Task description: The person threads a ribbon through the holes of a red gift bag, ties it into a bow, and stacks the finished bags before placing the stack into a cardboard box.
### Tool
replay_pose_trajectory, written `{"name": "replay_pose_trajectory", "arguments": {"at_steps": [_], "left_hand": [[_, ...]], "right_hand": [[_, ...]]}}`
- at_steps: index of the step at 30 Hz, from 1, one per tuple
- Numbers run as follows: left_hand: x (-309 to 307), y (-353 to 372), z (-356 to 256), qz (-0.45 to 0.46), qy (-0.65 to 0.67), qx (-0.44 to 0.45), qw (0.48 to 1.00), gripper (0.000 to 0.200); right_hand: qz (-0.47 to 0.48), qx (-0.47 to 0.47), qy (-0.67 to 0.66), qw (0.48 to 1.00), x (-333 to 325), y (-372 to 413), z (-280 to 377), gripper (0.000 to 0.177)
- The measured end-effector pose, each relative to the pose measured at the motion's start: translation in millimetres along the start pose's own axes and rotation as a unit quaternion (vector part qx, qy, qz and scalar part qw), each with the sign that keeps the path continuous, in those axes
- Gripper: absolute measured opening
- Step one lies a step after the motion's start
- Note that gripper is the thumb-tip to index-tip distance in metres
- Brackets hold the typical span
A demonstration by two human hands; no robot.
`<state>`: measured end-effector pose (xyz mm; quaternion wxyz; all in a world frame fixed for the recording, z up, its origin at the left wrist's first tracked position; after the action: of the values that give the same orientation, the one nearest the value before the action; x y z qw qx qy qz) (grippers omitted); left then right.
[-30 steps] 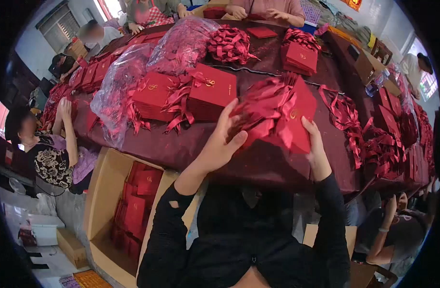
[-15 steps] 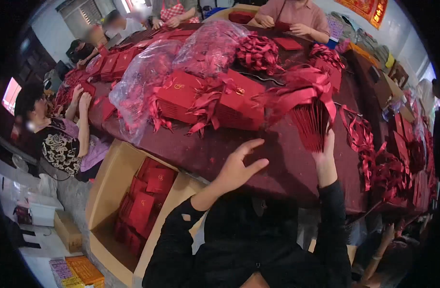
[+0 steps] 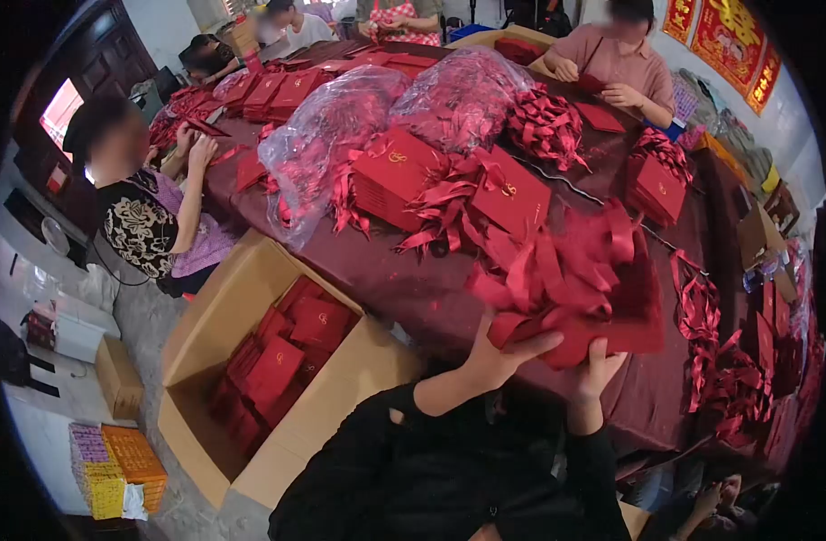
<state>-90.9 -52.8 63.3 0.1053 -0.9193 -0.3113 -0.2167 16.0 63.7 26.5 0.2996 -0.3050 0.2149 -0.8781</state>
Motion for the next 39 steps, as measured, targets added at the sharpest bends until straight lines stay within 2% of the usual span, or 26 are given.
{"name": "replay_pose_trajectory", "arguments": {"at_steps": [2, 3, 6, 7, 9, 10, 11, 13, 14, 16, 17, 18, 19, 20, 22, 23, 26, 27, 30, 32, 35, 36, 38, 39], "left_hand": [[-1.1, 4.6, -0.8, -0.002, -0.055, 0.03, 0.998, 0.038], [-0.8, 6.4, -1.0, 0.0, -0.107, 0.059, 0.992, 0.032], [-4.5, 9.2, 5.4, -0.003, -0.056, 0.014, 0.998, 0.043], [-7.0, 7.8, 5.1, -0.004, -0.056, 0.014, 0.998, 0.043], [-11.6, 4.4, 2.4, 0.02, -0.182, 0.04, 0.982, 0.058], [-13.0, 2.3, 3.3, 0.019, -0.183, 0.04, 0.982, 0.058], [-13.5, 0.7, 5.1, 0.024, -0.203, 0.036, 0.978, 0.063], [-13.5, -1.5, 4.3, 0.028, -0.225, 0.031, 0.974, 0.069], [-13.6, -2.5, 3.4, 0.022, -0.195, 0.03, 0.98, 0.069], [-13.6, -3.8, 8.3, 0.014, -0.165, 0.033, 0.986, 0.069], [-14.1, -1.4, 16.5, 0.035, -0.208, 0.095, 0.973, 0.068], [-12.8, 0.1, 20.4, 0.055, -0.252, 0.156, 0.954, 0.068], [-10.1, -6.7, 30.2, 0.145, -0.165, -0.008, 0.976, 0.066], [-9.9, -9.7, 36.9, 0.141, -0.166, -0.007, 0.976, 0.066], [-15.8, -14.8, 52.2, 0.162, -0.162, 0.119, 0.966, 0.064], [-23.6, -15.4, 63.5, 0.154, -0.179, 0.128, 0.963, 0.062], [-28.9, -14.8, 79.9, 0.192, -0.139, 0.115, 0.965, 0.06], [-26.5, -14.0, 66.8, 0.166, -0.32, 0.199, 0.911, 0.052], [-24.2, -19.0, 61.3, 0.176, -0.295, 0.159, 0.926, 0.044], [-26.8, -19.7, 62.6, 0.192, -0.319, 0.181, 0.91, 0.041], [-20.4, -20.1, 60.8, 0.122, -0.356, 0.26, 0.889, 0.038], [-19.3, -20.7, 63.6, 0.12, -0.355, 0.261, 0.89, 0.038], [-19.3, -19.6, 63.5, 0.107, -0.331, 0.245, 0.905, 0.038], [-23.2, -16.1, 61.3, 0.127, -0.288, 0.161, 0.935, 0.039]], "right_hand": [[-0.044, -0.001, 0.003, 0.999, -9.6, 18.6, -4.0, 0.05], [-0.021, 0.102, -0.052, 0.993, -15.3, 24.6, 4.0, 0.078], [0.014, 0.097, -0.009, 0.995, -46.5, 25.5, 10.1, 0.088], [-0.006, 0.116, 0.055, 0.992, -49.9, 18.4, 21.1, 0.097], [0.054, 0.014, 0.267, 0.962, -54.6, 2.9, 33.4, 0.101], [0.101, 0.161, 0.275, 0.943, -56.3, 1.3, 45.5, 0.104], [0.102, 0.161, 0.273, 0.943, -52.9, -5.4, 59.8, 0.104], [0.181, 0.285, 0.206, 0.918, -41.9, -18.5, 72.9, 0.105], [0.207, 0.275, 0.148, 0.927, -44.6, -25.0, 76.5, 0.11], [0.201, 0.19, 0.159, 0.948, -41.8, -38.3, 80.8, 0.116], [0.228, 0.148, 0.184, 0.944, -48.6, -37.6, 74.5, 0.116], [0.223, 0.147, 0.186, 0.945, -56.0, -35.0, 66.7, 0.114], [0.219, 0.146, 0.188, 0.946, -64.0, -30.1, 56.7, 0.113], [0.16, 0.158, 0.206, 0.952, -79.2, -16.2, 38.6, 0.105], [0.141, 0.105, 0.208, 0.962, -66.9, -15.3, 25.4, 0.097], [0.133, 0.065, 0.142, 0.979, -47.0, -14.2, 26.9, 0.084], [0.128, 0.06, 0.144, 0.979, -37.6, -14.6, 3.0, 0.083], [0.125, 0.058, 0.146, 0.98, -44.0, -14.2, -2.9, 0.082], [0.115, 0.054, 0.154, 0.98, -75.2, 3.8, -11.9, 0.08], [0.109, 0.051, 0.16, 0.98, -90.2, 5.7, -21.4, 0.079], [0.104, 0.037, 0.168, 0.98, -100.4, 6.5, -36.3, 0.078], [0.101, 0.034, 0.171, 0.979, -105.8, 9.2, -40.2, 0.077], [0.117, 0.048, 0.285, 0.95, -38.1, -2.3, 9.4, 0.076], [0.004, 0.097, 0.131, 0.987, -43.5, 7.4, 1.5, 0.054]]}}
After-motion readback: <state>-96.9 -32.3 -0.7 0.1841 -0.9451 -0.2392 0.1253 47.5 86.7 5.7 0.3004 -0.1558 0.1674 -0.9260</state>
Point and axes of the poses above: each hand's wrist, its own y-axis away from the middle knuckle, its own x-axis out of the palm, z = x × y, the point moved 2 cm from there along -y, towards the middle knuckle, and after that the axes turned 8 degrees about -x, right-handed, at the moved point
